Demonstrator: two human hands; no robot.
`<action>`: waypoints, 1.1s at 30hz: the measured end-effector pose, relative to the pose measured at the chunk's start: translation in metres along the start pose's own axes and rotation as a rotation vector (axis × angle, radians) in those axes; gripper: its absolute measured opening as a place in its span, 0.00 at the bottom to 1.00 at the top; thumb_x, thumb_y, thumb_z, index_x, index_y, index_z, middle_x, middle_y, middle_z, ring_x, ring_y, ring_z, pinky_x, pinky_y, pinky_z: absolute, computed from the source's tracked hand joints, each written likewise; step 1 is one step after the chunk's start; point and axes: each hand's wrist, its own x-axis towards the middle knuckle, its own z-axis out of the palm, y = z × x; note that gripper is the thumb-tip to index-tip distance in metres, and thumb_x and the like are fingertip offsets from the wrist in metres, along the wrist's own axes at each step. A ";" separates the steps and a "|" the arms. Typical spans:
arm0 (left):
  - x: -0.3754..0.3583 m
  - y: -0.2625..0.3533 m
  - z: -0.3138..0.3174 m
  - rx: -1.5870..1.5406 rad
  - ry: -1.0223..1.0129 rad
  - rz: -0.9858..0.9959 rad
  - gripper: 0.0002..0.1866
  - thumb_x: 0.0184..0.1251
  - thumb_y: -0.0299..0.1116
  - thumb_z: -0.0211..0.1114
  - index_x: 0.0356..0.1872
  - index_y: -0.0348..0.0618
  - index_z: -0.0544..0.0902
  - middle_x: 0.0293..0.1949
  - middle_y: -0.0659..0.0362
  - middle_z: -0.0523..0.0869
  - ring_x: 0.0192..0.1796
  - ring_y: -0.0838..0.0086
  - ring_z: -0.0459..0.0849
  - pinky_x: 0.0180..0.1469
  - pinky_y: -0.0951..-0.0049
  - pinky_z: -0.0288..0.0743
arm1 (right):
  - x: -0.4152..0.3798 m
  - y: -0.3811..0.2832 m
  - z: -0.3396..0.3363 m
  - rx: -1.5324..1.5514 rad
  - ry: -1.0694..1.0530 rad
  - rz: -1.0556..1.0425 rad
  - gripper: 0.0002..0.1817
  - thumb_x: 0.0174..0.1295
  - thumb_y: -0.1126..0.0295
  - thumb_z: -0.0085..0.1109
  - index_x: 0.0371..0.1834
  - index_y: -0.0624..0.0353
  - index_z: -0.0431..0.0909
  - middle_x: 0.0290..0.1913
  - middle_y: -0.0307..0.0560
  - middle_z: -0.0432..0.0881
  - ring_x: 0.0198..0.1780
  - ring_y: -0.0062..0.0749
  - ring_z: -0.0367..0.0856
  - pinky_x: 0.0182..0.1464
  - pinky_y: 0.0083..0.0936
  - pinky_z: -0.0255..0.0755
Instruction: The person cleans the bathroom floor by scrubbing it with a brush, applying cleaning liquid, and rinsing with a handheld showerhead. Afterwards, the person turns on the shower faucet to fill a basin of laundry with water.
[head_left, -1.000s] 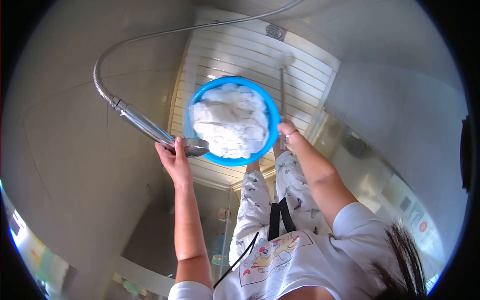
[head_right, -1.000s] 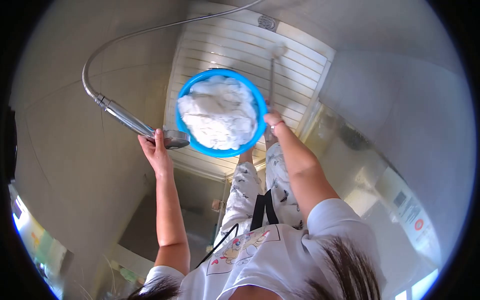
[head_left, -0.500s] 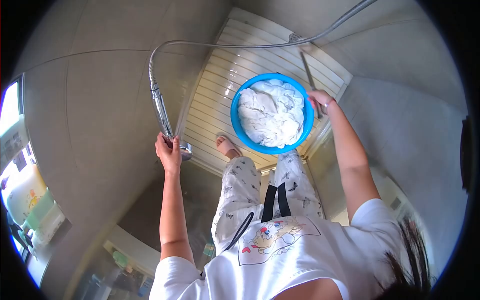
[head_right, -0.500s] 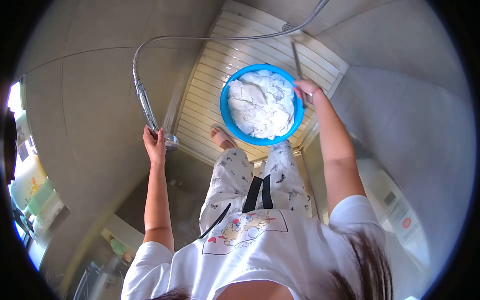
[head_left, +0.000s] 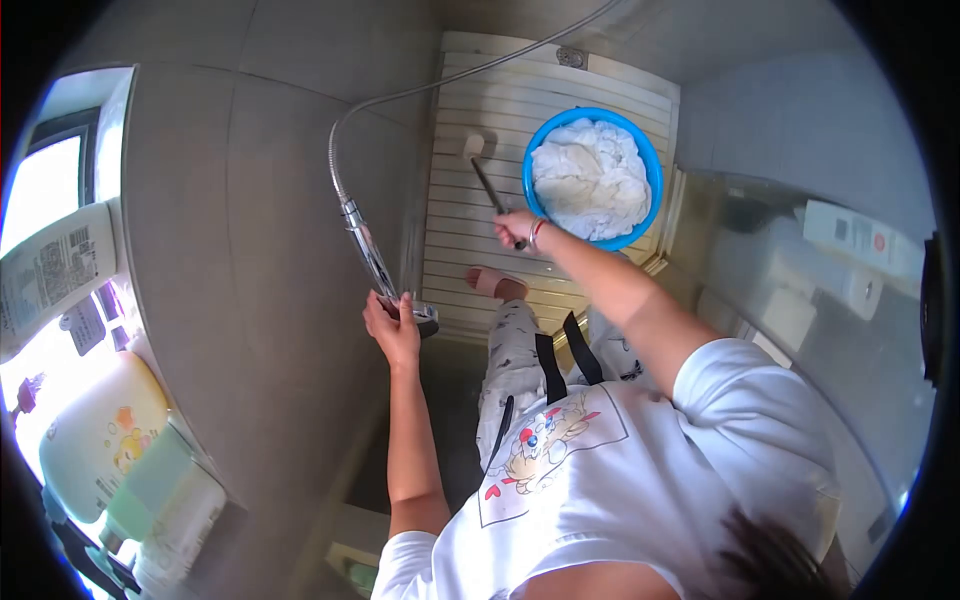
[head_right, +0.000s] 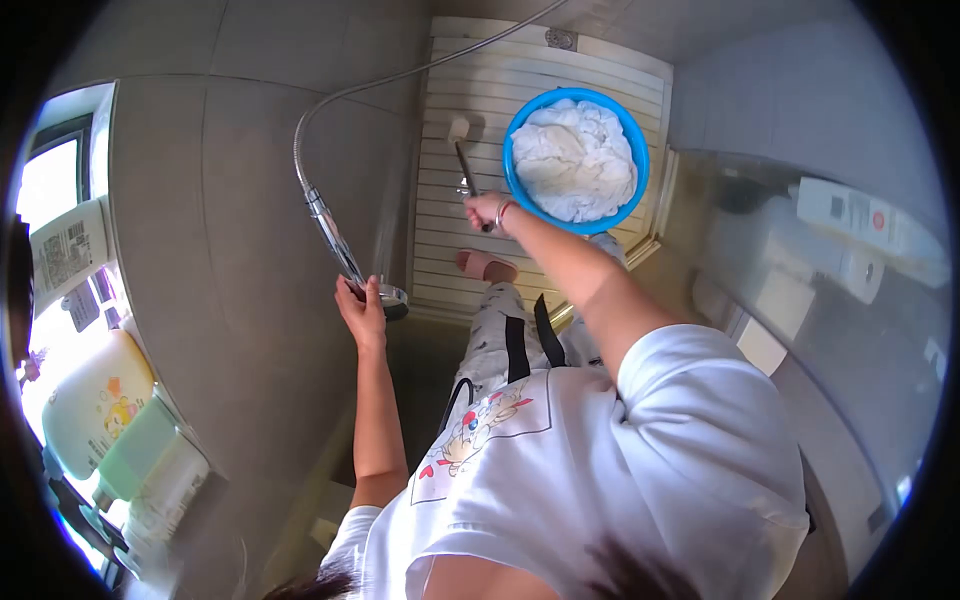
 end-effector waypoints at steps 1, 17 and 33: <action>0.002 -0.006 -0.007 -0.010 -0.001 0.023 0.23 0.50 0.36 0.60 0.44 0.34 0.64 0.30 0.57 0.66 0.31 0.74 0.65 0.35 0.76 0.62 | -0.003 0.016 0.017 -0.188 -0.049 -0.023 0.10 0.56 0.65 0.43 0.30 0.62 0.63 0.16 0.42 0.67 0.13 0.22 0.63 0.13 0.20 0.61; 0.055 -0.028 0.006 -0.305 -0.156 -0.101 0.12 0.53 0.32 0.57 0.33 0.38 0.66 0.24 0.65 0.67 0.26 0.82 0.64 0.31 0.82 0.62 | 0.167 0.167 0.108 -0.118 0.532 -0.192 0.19 0.56 0.60 0.37 0.52 0.48 0.59 0.26 0.48 0.72 0.23 0.38 0.72 0.25 0.32 0.66; 0.156 -0.001 0.050 -0.410 -0.305 -0.295 0.19 0.53 0.31 0.56 0.41 0.35 0.60 0.34 0.59 0.68 0.35 0.78 0.68 0.40 0.80 0.62 | 0.190 0.124 0.134 -0.404 0.642 -0.057 0.20 0.55 0.62 0.39 0.53 0.46 0.55 0.29 0.61 0.73 0.34 0.54 0.71 0.36 0.42 0.64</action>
